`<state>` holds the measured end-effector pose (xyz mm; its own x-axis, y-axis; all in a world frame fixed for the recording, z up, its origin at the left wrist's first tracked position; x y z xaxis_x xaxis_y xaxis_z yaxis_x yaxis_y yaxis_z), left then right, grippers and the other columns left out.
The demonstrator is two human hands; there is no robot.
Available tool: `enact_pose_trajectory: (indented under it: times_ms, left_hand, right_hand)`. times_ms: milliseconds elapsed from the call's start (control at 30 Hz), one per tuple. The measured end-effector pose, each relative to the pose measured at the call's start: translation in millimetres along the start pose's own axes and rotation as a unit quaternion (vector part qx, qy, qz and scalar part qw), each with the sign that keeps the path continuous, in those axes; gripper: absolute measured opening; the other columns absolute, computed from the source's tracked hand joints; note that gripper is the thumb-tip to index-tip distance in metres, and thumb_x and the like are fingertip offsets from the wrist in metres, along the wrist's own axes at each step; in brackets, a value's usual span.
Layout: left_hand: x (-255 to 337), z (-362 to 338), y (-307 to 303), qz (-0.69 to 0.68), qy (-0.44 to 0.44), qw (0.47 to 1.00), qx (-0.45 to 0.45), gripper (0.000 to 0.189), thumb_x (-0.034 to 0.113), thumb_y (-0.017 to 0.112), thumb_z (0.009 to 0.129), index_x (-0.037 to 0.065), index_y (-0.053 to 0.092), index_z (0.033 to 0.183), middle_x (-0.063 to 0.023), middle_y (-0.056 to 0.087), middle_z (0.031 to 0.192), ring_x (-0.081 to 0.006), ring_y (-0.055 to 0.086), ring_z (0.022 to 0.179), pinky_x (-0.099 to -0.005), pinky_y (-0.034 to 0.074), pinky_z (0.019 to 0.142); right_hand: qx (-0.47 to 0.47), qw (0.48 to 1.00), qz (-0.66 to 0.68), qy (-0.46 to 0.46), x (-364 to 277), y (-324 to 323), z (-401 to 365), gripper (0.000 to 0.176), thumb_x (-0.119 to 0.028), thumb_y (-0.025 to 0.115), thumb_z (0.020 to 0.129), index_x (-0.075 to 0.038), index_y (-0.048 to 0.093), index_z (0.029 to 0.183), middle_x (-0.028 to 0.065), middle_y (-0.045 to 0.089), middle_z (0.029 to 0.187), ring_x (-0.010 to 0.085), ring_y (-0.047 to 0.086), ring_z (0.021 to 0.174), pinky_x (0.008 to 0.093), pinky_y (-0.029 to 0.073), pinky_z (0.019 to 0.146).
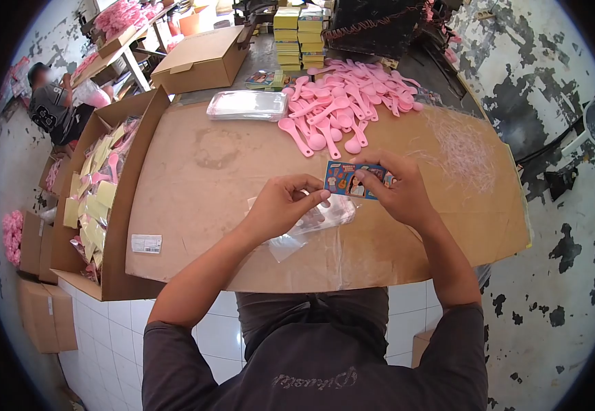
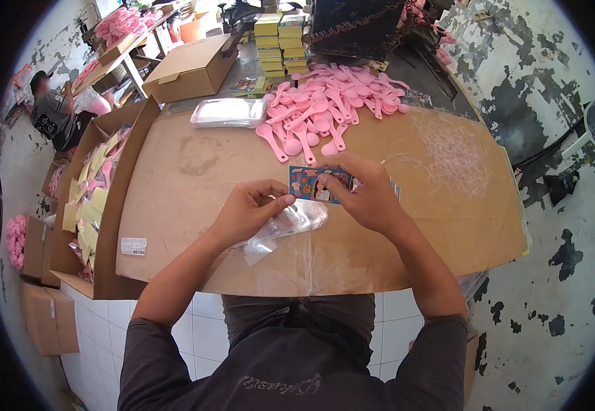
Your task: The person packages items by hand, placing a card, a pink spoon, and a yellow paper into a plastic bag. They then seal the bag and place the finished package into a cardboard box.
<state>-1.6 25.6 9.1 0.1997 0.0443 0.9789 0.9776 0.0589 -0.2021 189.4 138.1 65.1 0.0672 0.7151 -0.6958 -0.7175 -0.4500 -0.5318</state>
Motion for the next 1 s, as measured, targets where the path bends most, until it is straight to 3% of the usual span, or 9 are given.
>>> enact_pose_trajectory:
  times_ms: [100, 367, 500, 567, 667, 767, 867, 1000]
  left_hand:
    - [-6.8, 1.3, 3.0, -0.107, 0.012, 0.994, 0.005, 0.024, 0.014, 0.068, 0.103, -0.006, 0.069, 0.116, -0.0091, 0.076, 0.097, -0.0144, 0.075, 0.083, -0.0250, 0.059, 0.071]
    - [-12.7, 3.3, 7.7, -0.061, 0.029, 0.998, -0.007, 0.024, 0.013, 0.067, 0.103, -0.007, 0.069, 0.116, -0.0107, 0.076, 0.101, -0.0136, 0.074, 0.087, -0.0258, 0.059, 0.077]
    - [-8.9, 3.7, 5.4, -0.127, 0.029, 0.992, 0.002, 0.023, 0.013, 0.069, 0.102, -0.006, 0.071, 0.116, -0.0101, 0.077, 0.102, -0.0113, 0.072, 0.088, -0.0251, 0.058, 0.077]
    - [-7.2, 2.8, 4.7, -0.062, 0.031, 0.998, 0.007, 0.022, 0.013, 0.069, 0.102, -0.006, 0.071, 0.115, -0.0096, 0.077, 0.101, -0.0099, 0.071, 0.087, -0.0245, 0.057, 0.076]
    - [-5.9, -0.2, 8.0, 0.002, 0.027, 1.000, -0.003, 0.021, 0.012, 0.070, 0.102, -0.005, 0.072, 0.114, -0.0087, 0.077, 0.099, -0.0080, 0.070, 0.086, -0.0238, 0.056, 0.075]
    - [-8.9, 1.8, 7.0, -0.007, 0.035, 0.999, 0.017, 0.021, 0.012, 0.070, 0.102, -0.005, 0.072, 0.114, -0.0076, 0.077, 0.097, -0.0072, 0.069, 0.085, -0.0234, 0.055, 0.074]
    - [-11.0, 5.0, -0.9, -0.065, 0.035, 0.996, 0.051, 0.021, 0.012, 0.069, 0.102, -0.005, 0.071, 0.114, -0.0068, 0.077, 0.095, -0.0066, 0.069, 0.084, -0.0231, 0.055, 0.074]
    - [-12.5, 5.2, 4.6, -0.089, 0.064, 0.993, 0.048, 0.022, 0.013, 0.068, 0.103, -0.004, 0.069, 0.117, -0.0052, 0.076, 0.094, -0.0055, 0.067, 0.082, -0.0222, 0.054, 0.073]
  right_hand:
    - [-0.043, 0.999, -0.026, -0.001, -1.8, -3.3, -1.3, 0.023, -0.007, 0.076, 0.090, -0.004, 0.073, 0.113, 0.0113, 0.072, 0.094, 0.0215, 0.068, 0.083, 0.0338, 0.054, 0.075]
    - [-0.156, 0.983, -0.075, -0.059, -9.4, 8.1, 5.8, 0.019, -0.007, 0.076, 0.088, -0.003, 0.073, 0.106, 0.0126, 0.070, 0.088, 0.0232, 0.066, 0.077, 0.0370, 0.052, 0.070]
    - [-0.143, 0.988, -0.055, -0.020, -7.2, 2.7, 12.9, 0.019, -0.010, 0.076, 0.088, -0.003, 0.073, 0.105, 0.0148, 0.071, 0.088, 0.0292, 0.068, 0.078, 0.0392, 0.053, 0.072]
    - [-0.155, 0.986, -0.060, -0.019, -5.3, 0.3, 14.1, 0.019, -0.011, 0.076, 0.089, -0.004, 0.073, 0.106, 0.0148, 0.072, 0.088, 0.0304, 0.069, 0.079, 0.0399, 0.053, 0.073]
    - [-0.203, 0.977, -0.031, -0.064, -0.9, 18.5, 8.1, 0.019, -0.012, 0.076, 0.089, -0.004, 0.073, 0.106, 0.0133, 0.071, 0.088, 0.0285, 0.067, 0.075, 0.0381, 0.052, 0.070]
    - [-0.121, 0.991, -0.040, -0.051, -2.7, 20.7, 9.5, 0.019, -0.010, 0.075, 0.091, -0.004, 0.073, 0.108, 0.0089, 0.070, 0.084, 0.0178, 0.064, 0.072, 0.0319, 0.051, 0.068]
    - [-0.094, 0.989, 0.058, 0.103, 20.1, 5.7, 10.5, 0.019, -0.009, 0.073, 0.093, -0.003, 0.072, 0.111, 0.0053, 0.069, 0.083, 0.0114, 0.062, 0.073, 0.0285, 0.051, 0.068]
    - [-0.128, 0.981, 0.102, 0.108, 32.8, 16.9, 1.5, 0.019, -0.009, 0.073, 0.093, -0.002, 0.072, 0.110, 0.0025, 0.068, 0.083, 0.0079, 0.060, 0.073, 0.0260, 0.050, 0.066]
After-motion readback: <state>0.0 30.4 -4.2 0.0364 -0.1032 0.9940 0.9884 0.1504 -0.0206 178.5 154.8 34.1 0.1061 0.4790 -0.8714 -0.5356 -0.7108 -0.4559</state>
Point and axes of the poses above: each hand's wrist, its own z-axis towards the middle knuckle, its own y-axis out of the palm, x = y × z, the point moved 4 cm from there along z, towards the middle knuckle
